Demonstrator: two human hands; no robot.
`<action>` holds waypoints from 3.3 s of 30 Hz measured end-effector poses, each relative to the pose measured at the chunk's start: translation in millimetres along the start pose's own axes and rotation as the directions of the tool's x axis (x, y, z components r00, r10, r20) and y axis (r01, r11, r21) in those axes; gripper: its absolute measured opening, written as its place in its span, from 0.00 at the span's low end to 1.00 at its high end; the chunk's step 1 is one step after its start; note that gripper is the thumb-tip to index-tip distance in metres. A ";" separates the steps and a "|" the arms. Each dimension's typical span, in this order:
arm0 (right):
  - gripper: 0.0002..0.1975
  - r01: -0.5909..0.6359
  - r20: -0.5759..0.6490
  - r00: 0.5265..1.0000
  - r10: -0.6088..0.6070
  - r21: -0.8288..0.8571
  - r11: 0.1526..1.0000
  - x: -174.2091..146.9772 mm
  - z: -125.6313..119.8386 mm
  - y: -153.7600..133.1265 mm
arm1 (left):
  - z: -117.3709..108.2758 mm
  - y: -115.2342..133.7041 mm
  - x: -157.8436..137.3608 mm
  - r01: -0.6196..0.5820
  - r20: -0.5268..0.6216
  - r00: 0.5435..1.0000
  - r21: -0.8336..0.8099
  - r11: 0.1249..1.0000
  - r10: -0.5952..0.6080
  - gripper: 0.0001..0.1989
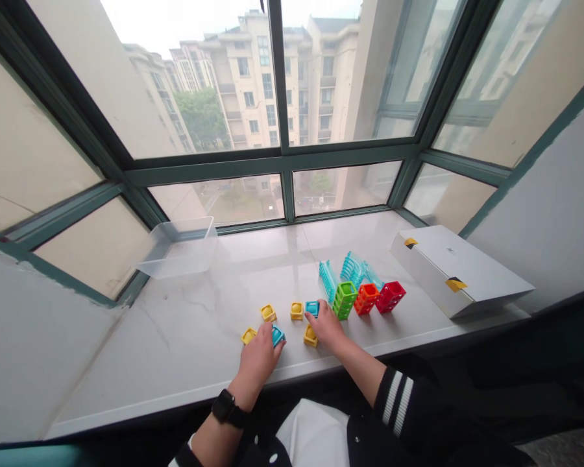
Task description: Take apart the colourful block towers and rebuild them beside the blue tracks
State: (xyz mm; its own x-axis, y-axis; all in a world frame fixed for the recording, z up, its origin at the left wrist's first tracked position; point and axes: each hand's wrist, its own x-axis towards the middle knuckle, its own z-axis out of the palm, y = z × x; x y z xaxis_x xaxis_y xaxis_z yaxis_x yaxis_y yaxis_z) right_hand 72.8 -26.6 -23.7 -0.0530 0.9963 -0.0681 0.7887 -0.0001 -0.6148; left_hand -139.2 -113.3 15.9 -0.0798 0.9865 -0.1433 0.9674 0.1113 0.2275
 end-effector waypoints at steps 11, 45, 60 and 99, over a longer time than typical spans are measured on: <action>0.37 0.001 0.015 1.000 0.000 -0.077 0.997 -2.2 9.7 4.7 | 16.2 -0.1 -12.2 -0.123 0.016 0.992 -0.078 0.989 0.124 0.23; 0.37 0.457 -0.127 0.866 -0.484 -0.194 0.868 -6.4 -150.0 16.6 | -10.3 -84.5 90.7 0.023 -0.207 0.978 -0.011 1.000 -0.025 0.21; 0.25 0.534 -0.054 0.844 -0.534 -0.024 0.845 -21.0 -182.9 -8.0 | -25.4 -30.0 43.1 -0.417 -0.462 0.851 -0.309 0.855 0.248 0.25; 0.27 0.494 0.041 0.861 -0.507 0.170 0.853 -3.7 -4.4 -10.0 | -41.7 3.5 82.1 0.036 -0.014 0.999 -0.116 0.993 -0.038 0.21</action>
State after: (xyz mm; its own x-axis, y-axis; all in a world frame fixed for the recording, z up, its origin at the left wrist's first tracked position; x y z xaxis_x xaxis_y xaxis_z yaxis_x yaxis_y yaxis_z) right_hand 67.9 -30.0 -13.9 -0.4706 0.8542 0.2211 0.5420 0.4776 -0.6914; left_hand -152.4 -27.0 45.1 -0.1197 0.9832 -0.1381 0.9295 0.1599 0.3325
